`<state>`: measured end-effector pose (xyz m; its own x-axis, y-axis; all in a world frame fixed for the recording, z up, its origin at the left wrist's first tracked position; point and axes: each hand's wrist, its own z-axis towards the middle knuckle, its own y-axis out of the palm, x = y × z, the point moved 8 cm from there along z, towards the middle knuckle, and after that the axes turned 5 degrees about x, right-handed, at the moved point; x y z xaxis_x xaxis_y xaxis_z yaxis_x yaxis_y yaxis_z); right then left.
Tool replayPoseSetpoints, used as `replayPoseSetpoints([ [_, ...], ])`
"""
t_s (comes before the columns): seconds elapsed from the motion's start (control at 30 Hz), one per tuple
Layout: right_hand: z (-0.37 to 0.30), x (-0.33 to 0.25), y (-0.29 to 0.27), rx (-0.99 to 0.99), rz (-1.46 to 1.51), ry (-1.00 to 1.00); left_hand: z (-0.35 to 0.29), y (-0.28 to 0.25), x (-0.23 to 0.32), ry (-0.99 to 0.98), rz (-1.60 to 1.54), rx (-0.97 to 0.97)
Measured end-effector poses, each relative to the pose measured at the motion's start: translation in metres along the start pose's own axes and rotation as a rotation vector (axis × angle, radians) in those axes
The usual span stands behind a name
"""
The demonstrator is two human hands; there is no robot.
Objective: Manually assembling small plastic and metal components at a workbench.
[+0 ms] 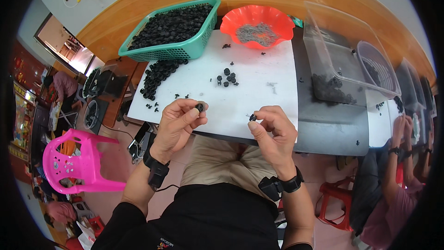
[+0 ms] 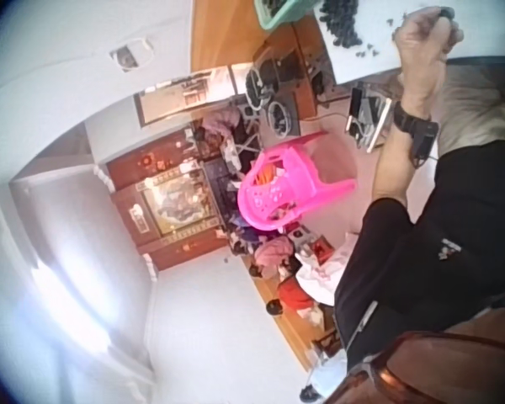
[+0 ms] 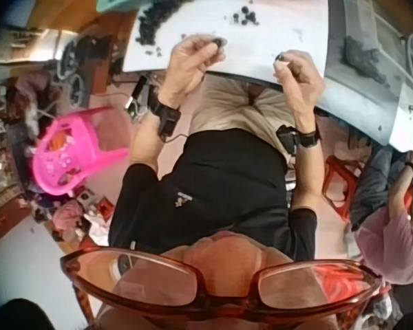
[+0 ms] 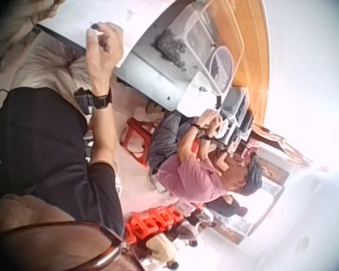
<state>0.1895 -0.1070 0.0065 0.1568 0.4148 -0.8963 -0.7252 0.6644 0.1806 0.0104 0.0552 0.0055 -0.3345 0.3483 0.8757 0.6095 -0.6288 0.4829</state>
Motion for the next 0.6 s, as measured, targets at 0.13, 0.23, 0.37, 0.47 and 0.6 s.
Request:
replayPoseSetpoints([
  [0.13,0.0,0.001,0.003,-0.002,0.009,-0.002,0.0,0.006,-0.011,-0.067,-0.063,0.015],
  [0.23,0.001,0.001,0.005,-0.015,-0.011,-0.002,0.001,0.01,-0.019,-0.118,-0.129,0.02],
  [0.37,0.001,0.001,0.007,-0.03,-0.018,0.014,0.002,0.015,-0.029,-0.149,-0.146,0.033],
  [0.47,-0.001,0.001,0.007,-0.031,-0.014,0.016,0.001,0.02,-0.036,-0.18,-0.138,0.03],
  [0.6,-0.002,0.002,0.009,-0.049,-0.018,-0.002,-0.002,0.026,-0.042,-0.224,-0.144,0.016],
])
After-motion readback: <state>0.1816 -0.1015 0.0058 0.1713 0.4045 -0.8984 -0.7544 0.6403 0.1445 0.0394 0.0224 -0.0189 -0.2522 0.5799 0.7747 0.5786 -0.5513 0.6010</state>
